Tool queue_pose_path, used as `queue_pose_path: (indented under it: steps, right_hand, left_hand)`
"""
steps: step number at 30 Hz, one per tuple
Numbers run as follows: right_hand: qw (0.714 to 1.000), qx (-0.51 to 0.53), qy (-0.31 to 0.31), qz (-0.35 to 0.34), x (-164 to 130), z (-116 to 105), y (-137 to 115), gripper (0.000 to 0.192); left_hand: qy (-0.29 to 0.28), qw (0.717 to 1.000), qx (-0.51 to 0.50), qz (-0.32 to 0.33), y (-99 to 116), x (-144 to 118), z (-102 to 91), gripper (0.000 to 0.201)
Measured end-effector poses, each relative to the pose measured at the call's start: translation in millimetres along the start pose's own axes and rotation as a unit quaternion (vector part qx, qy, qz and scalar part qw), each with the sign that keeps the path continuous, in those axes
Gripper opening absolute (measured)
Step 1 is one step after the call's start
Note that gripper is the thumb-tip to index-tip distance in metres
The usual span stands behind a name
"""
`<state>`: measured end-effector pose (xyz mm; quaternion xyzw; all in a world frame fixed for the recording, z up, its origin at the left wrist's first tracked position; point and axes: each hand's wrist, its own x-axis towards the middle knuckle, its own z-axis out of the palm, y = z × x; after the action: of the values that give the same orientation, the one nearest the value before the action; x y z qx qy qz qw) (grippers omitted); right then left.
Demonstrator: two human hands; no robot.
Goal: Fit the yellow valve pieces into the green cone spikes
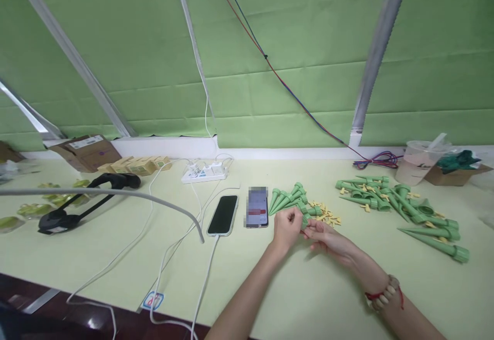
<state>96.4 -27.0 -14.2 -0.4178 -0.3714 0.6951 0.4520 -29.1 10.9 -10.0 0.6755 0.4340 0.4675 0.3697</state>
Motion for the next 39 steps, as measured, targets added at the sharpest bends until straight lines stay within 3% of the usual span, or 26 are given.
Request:
queue_pose_path:
  steps: [4,8,12,17,19,22,26,31,36,39]
  right_hand:
    - [0.999,-0.006,0.028,-0.015,-1,0,1,0.035]
    - [0.994,-0.055,0.07,-0.069,0,6,0,0.038]
    - [0.982,-0.1,0.104,-0.12,3,15,0,0.044]
    - [0.941,-0.183,0.14,-0.249,6,19,7,0.037]
    - [0.951,-0.171,0.123,-0.226,6,17,7,0.035]
    - [0.99,-0.056,0.077,-0.103,4,14,2,0.037]
    - [0.996,0.067,0.061,0.0,-1,15,-3,0.033]
    - [0.993,0.104,0.015,0.048,-6,18,-3,0.029]
    - [0.988,0.143,0.016,0.056,-7,16,-2,0.023]
    - [0.985,0.159,0.018,0.057,-8,15,-2,0.021]
  left_hand:
    - [-0.036,0.999,-0.004,-0.004,1,2,1.5,0.039]
    - [0.013,0.996,-0.067,-0.061,5,4,2.8,0.045]
    - [0.066,0.973,-0.158,-0.156,8,4,6.5,0.046]
    - [0.077,0.936,-0.245,-0.241,5,5,9.2,0.045]
    - [0.067,0.935,-0.244,-0.246,5,7,8.2,0.044]
    - [0.066,0.936,-0.241,-0.247,7,9,5.0,0.043]
    - [0.055,0.943,-0.245,-0.218,11,11,1.2,0.044]
    - [0.042,0.966,-0.21,-0.142,15,11,-0.6,0.039]
    - [-0.024,0.949,-0.237,-0.205,24,7,-2.9,0.039]
    - [-0.041,0.95,-0.242,-0.192,26,6,-2.9,0.042]
